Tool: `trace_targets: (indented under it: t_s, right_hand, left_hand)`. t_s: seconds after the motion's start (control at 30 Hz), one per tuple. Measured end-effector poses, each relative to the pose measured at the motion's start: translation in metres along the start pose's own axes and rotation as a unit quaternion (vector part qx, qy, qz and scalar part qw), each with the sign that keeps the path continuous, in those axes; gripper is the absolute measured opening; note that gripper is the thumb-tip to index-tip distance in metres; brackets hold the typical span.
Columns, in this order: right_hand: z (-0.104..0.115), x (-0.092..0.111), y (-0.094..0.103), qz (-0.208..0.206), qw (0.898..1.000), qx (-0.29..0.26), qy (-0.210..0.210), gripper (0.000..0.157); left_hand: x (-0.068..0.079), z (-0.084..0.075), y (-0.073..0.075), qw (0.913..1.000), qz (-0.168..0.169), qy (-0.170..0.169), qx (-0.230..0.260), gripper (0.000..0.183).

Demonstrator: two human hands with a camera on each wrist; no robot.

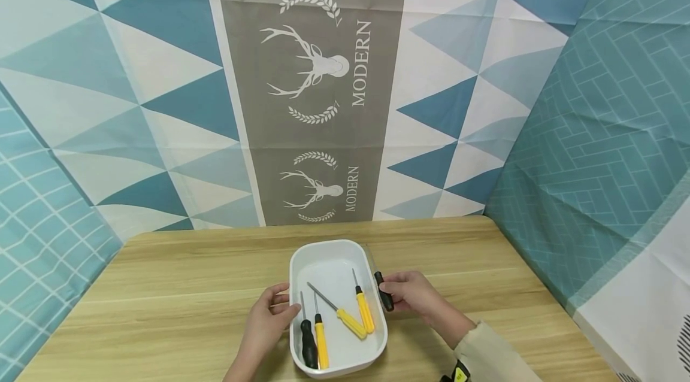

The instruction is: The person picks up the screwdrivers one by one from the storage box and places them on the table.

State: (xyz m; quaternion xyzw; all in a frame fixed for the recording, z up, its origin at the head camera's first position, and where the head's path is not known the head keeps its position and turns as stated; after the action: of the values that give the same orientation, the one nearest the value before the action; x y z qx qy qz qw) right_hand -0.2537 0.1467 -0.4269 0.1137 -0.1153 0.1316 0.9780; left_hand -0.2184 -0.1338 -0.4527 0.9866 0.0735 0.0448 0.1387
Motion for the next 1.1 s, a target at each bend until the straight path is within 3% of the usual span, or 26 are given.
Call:
trace_targets:
  t_s: [0.4, 1.1]
  right_hand:
    - [-0.010, 0.000, 0.006, -0.020, 1.000, 0.012, -0.019, 0.040]
    - [-0.025, -0.003, 0.009, -0.013, 1.000, 0.002, -0.016, 0.042]
  left_hand:
    - [0.000, 0.002, 0.000, 1.0000, 0.002, 0.005, 0.001, 0.051]
    - [0.002, -0.001, 0.000, 1.0000, -0.003, -0.001, 0.002, 0.050]
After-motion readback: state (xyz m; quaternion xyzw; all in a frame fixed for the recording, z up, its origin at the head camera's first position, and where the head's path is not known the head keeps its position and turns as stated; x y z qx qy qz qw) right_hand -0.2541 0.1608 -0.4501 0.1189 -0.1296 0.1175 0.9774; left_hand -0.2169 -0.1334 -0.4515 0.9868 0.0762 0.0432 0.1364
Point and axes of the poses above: each hand's wrist, its own x-axis away from the middle knuckle, its own y-axis out of the back of the hand, z = x × y, the point moved 5 cm from there along -x, towards the middle knuckle, and after that the axes turned 1 degree about z, right-handed, at the moved point
